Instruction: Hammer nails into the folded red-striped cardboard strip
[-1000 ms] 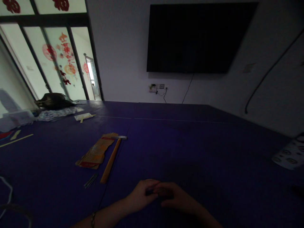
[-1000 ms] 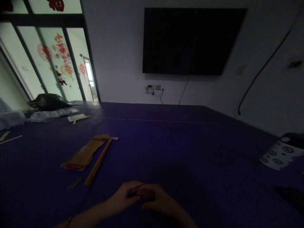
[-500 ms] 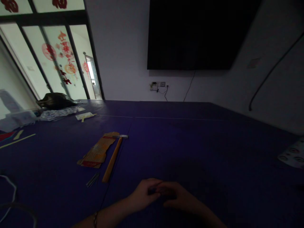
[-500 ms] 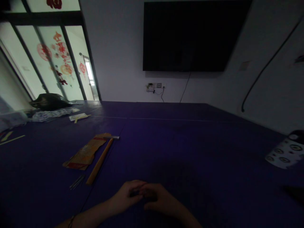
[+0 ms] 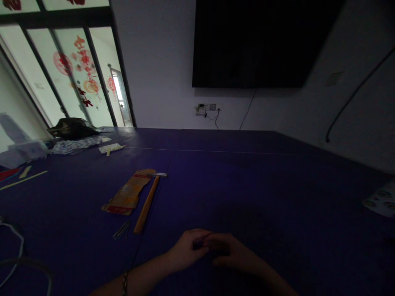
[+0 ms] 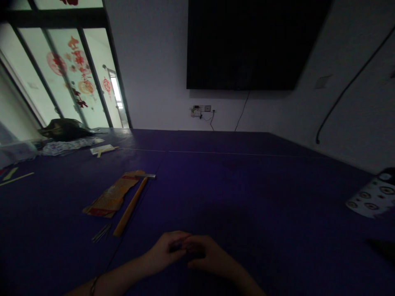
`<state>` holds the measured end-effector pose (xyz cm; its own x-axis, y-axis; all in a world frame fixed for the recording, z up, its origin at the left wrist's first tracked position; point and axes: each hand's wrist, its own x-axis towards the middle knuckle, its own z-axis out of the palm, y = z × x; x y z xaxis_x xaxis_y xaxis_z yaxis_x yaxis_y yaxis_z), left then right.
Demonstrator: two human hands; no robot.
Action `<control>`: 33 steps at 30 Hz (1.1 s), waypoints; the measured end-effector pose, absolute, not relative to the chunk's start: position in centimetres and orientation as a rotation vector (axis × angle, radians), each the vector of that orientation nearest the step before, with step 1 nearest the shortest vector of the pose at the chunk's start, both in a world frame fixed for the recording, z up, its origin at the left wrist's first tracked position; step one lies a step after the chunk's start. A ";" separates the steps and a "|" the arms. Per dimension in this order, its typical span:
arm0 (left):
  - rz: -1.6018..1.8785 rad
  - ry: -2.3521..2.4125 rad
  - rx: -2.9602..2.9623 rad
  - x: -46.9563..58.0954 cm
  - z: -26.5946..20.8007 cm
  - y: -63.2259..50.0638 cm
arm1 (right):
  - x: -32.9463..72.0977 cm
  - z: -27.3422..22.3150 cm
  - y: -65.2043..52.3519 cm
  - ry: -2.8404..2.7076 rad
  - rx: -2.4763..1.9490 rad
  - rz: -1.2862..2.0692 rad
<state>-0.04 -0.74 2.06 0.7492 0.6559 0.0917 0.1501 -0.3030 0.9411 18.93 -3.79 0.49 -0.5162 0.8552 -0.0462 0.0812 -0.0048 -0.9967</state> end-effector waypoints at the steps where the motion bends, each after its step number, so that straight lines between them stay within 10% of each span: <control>1: 0.572 0.626 1.842 0.0 2.1 -0.7 | 19.0 0.2 -3.8 -1.645 -0.994 1.577; 33: 0.573 0.609 1.840 -0.1 1.7 -0.7 | 19.1 0.0 -4.1 -1.675 -1.030 1.500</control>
